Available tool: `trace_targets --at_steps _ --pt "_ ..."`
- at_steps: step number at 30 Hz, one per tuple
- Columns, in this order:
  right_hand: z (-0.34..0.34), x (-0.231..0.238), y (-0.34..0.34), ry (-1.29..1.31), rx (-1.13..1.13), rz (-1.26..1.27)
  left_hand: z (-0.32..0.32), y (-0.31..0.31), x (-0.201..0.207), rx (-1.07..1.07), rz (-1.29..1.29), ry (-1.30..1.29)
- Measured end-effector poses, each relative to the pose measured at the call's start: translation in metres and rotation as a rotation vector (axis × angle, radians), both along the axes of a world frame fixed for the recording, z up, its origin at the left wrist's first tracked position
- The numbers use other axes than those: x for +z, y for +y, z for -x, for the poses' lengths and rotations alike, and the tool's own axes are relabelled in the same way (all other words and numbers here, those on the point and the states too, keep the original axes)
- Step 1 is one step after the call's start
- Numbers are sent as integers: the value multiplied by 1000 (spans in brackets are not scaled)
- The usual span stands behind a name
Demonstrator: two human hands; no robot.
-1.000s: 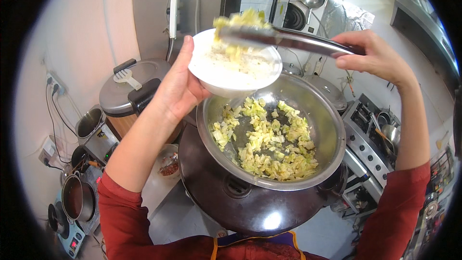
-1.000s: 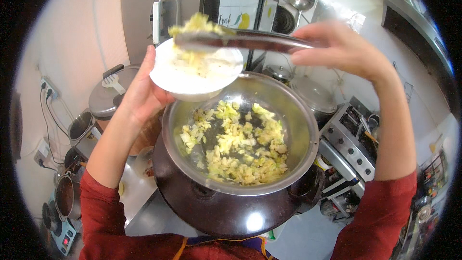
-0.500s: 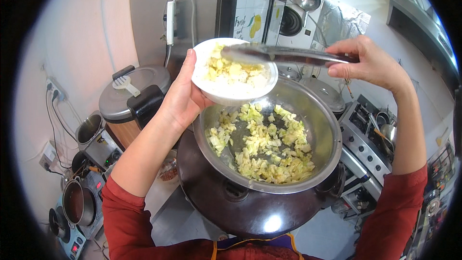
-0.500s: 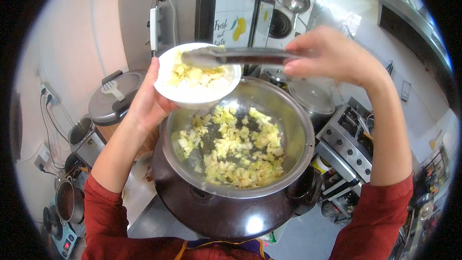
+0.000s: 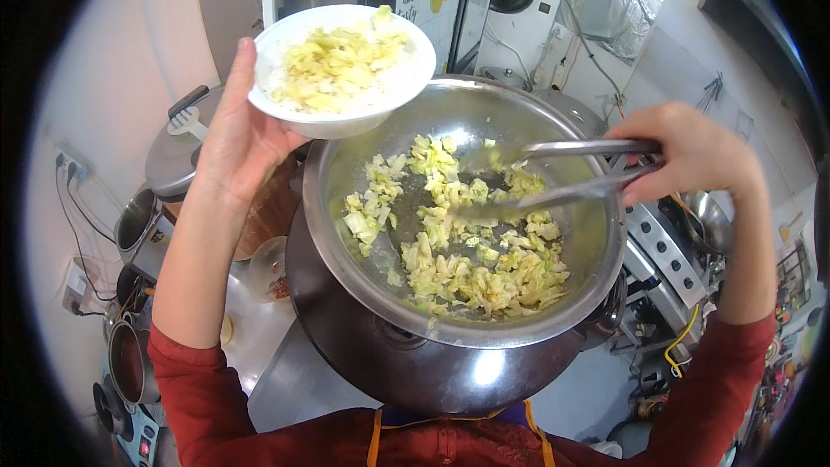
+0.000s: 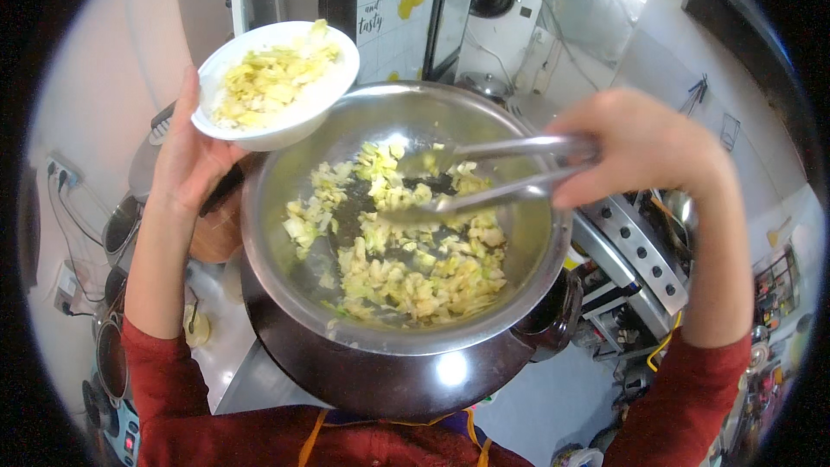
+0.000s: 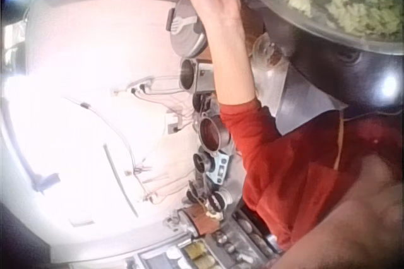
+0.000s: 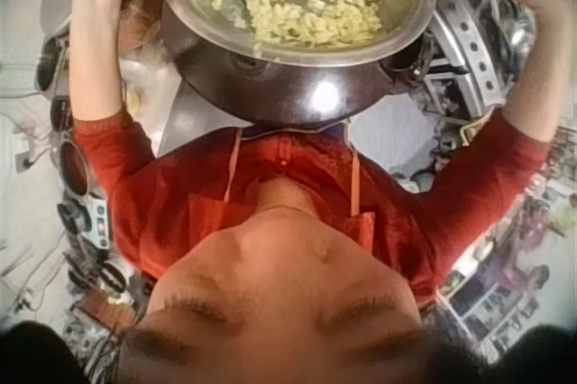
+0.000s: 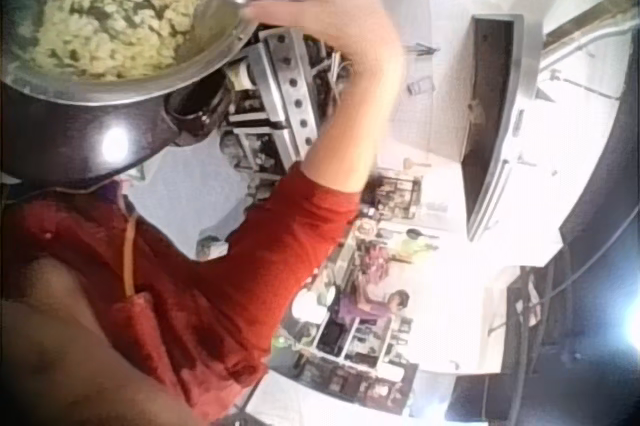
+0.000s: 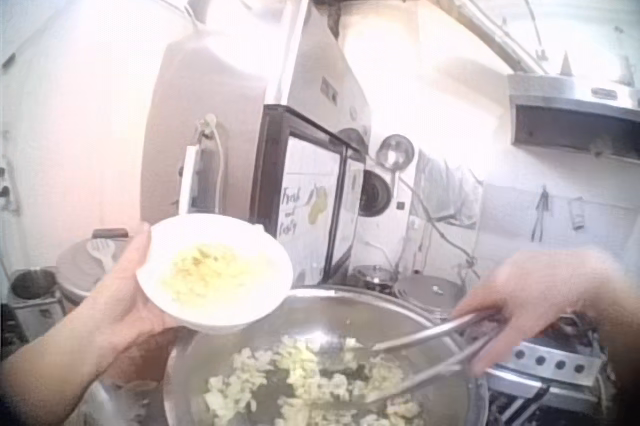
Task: The person scoops rice into a bowl, adds scrambled eggs, slices of luncheon meat, and a powdered seasoning packet. The person then places a lid on the bowl and sets it on a counter.
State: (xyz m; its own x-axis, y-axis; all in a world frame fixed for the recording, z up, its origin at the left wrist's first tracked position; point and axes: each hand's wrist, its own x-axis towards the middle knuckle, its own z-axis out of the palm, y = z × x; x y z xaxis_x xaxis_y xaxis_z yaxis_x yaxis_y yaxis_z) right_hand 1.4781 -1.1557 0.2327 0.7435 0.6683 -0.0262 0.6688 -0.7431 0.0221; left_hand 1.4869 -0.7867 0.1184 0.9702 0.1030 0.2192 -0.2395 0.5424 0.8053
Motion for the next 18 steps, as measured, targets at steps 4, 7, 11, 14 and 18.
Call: trace_targets --at_steps 4,7,11,14,18 --pt "-22 -41 -4 76 45 55 0 6 -2 13 -13 -7" --pt "-20 -38 -5 4 164 -32 3 6 -2 17 11 -14" --pt "3 -17 -9 -1 -32 -101 8 11 -1 24 19 -9" --pt "20 -7 -18 1 -135 -237 20 20 -1 19 44 -42" --pt "32 -7 -32 -91 -193 -336 54 40 0 84 81 -53"
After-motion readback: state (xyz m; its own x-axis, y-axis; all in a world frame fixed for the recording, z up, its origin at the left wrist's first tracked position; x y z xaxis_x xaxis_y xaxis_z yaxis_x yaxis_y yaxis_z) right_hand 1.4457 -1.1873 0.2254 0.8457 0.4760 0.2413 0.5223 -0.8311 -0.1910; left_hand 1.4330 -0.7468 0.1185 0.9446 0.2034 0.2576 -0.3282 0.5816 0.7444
